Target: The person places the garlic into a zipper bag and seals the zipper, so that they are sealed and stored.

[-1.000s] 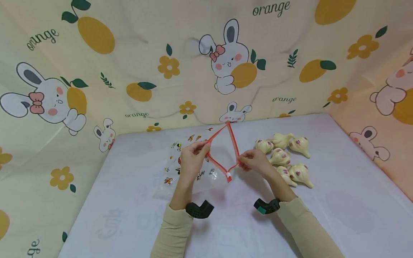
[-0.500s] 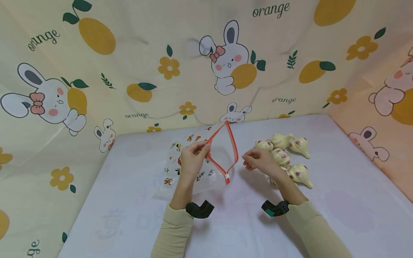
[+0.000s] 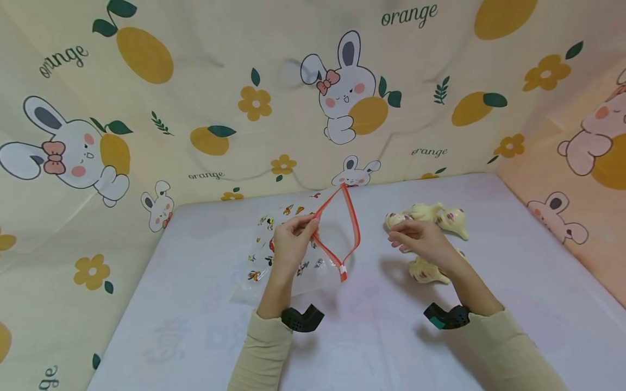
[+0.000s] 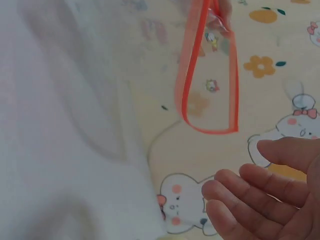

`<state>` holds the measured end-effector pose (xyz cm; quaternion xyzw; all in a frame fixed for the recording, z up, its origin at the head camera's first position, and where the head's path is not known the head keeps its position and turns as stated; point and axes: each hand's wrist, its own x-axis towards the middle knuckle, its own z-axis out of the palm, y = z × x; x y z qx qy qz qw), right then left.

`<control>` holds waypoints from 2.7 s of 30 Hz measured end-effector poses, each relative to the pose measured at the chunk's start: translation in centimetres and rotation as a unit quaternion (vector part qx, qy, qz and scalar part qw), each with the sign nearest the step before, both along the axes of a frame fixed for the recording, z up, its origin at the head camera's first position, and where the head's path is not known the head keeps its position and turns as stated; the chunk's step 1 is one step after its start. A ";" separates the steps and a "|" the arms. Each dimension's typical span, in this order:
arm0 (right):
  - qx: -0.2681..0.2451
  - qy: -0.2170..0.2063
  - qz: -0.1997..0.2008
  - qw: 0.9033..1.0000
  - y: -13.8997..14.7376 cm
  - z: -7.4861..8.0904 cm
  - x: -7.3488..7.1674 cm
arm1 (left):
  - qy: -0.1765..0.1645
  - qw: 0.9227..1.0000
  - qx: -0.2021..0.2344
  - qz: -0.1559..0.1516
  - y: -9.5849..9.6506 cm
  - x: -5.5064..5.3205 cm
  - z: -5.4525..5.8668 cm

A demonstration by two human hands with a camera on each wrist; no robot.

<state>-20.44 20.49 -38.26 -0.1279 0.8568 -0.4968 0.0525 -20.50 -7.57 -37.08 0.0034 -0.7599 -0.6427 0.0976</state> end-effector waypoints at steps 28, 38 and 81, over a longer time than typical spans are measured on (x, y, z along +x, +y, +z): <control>0.109 0.076 -0.021 0.991 4.7 -1.3 3.4 | -0.015 1.000 0.006 -0.011 0.1 0.2 0.2; 0.139 0.050 -0.042 0.988 5.2 -2.0 4.3 | -0.012 1.000 0.001 -0.010 0.2 0.1 0.1; 0.113 0.081 -0.007 0.990 2.0 -5.3 3.2 | -0.008 1.000 0.004 -0.020 0.2 0.1 0.1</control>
